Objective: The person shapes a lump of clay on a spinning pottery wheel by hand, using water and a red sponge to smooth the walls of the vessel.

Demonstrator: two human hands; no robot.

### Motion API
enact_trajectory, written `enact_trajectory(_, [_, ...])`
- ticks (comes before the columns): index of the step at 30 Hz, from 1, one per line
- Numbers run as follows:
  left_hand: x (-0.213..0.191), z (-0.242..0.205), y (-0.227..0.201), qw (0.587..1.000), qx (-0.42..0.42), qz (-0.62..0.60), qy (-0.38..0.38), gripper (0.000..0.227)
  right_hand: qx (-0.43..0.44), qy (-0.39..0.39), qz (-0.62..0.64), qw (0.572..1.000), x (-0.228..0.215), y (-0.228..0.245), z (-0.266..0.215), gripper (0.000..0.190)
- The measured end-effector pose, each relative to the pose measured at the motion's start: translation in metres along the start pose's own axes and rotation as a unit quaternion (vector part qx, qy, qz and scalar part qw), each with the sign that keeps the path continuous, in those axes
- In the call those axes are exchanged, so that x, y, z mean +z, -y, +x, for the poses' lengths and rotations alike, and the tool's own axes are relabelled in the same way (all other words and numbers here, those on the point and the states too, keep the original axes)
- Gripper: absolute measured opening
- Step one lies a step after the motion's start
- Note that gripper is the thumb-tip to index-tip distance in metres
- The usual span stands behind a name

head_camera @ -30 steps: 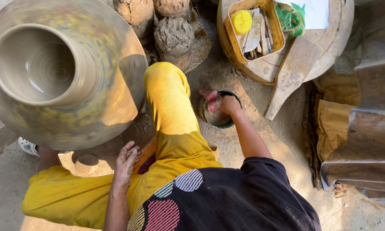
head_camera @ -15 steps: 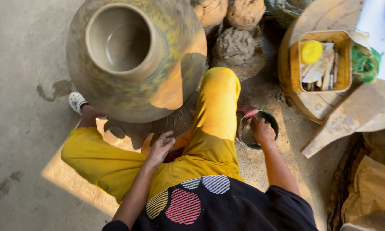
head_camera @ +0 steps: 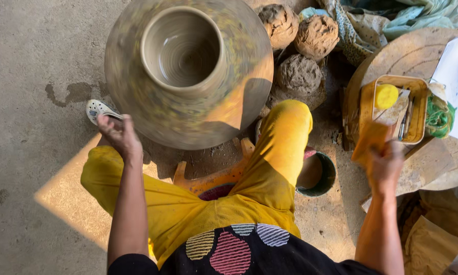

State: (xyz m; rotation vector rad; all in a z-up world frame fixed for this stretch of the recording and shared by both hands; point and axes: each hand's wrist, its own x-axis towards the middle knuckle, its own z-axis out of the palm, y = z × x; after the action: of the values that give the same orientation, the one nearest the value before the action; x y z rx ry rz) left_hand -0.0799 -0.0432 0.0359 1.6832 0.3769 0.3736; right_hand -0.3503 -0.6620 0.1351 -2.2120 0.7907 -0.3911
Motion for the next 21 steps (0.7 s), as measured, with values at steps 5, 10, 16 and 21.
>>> enact_trajectory(5, [0.074, -0.13, 0.019, 0.914, -0.372, -0.067, 0.145, 0.113, -0.164, -0.072, 0.482, 0.858, 0.049, 0.145, 0.102, 0.037])
enact_trajectory(10, [0.062, -0.174, -0.034, 0.738, -0.475, -0.163, 0.45, 0.068, 0.006, 0.026, 0.486, 0.873, 0.238, 0.208, 0.163, 0.029])
enact_trajectory(16, [0.109, -0.048, -0.134, 0.89, 0.022, 0.127, 0.438, 0.055, -0.004, 0.092, 0.564, 0.821, 0.372, 0.187, 0.115, 0.051])
enact_trajectory(21, [0.22, 0.04, -0.124, 0.85, -0.062, -0.01, 0.523, 0.095, -0.038, 0.108, 0.531, 0.84, 0.378, 0.201, 0.106, 0.037])
